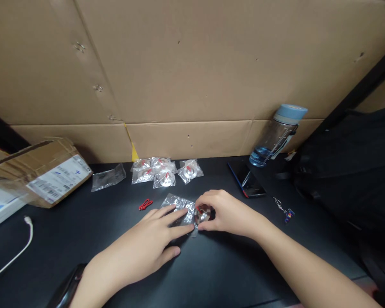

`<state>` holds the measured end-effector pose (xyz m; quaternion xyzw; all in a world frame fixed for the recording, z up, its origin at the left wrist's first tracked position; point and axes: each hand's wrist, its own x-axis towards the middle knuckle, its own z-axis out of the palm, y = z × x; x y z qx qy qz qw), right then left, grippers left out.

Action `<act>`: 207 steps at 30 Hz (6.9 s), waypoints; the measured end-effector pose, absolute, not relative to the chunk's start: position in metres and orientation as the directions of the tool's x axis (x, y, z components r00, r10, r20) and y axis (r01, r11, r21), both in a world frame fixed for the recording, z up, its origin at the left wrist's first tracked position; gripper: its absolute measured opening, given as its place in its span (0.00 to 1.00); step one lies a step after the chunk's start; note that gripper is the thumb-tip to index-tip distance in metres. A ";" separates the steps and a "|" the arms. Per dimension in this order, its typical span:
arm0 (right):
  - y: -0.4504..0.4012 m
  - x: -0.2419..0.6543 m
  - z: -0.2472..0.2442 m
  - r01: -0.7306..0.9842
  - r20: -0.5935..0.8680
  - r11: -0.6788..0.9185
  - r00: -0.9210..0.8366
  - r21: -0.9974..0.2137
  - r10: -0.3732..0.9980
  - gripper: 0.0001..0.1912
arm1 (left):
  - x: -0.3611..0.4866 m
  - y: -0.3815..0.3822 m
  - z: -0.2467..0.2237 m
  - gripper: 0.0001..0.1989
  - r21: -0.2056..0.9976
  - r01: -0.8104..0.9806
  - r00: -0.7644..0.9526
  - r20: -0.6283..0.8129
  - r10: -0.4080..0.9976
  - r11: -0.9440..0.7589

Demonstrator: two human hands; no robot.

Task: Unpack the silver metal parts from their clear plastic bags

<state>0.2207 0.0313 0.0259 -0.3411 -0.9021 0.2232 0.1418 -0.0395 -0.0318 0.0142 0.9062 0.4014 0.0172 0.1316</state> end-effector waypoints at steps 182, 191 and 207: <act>0.067 0.251 0.029 0.514 0.087 0.745 -0.796 -0.424 0.599 0.19 | -0.079 0.002 0.033 0.28 0.352 0.773 0.492 0.190 0.850 -0.527; 0.063 0.242 0.025 0.590 0.041 0.661 -0.731 -0.463 0.681 0.22 | -0.098 0.014 0.017 0.06 0.170 0.956 0.252 -0.051 0.966 -0.240; 0.060 0.244 0.032 0.571 0.027 0.712 -0.772 -0.409 0.635 0.19 | -0.057 0.000 0.037 0.13 0.541 0.751 0.344 0.167 0.924 -0.378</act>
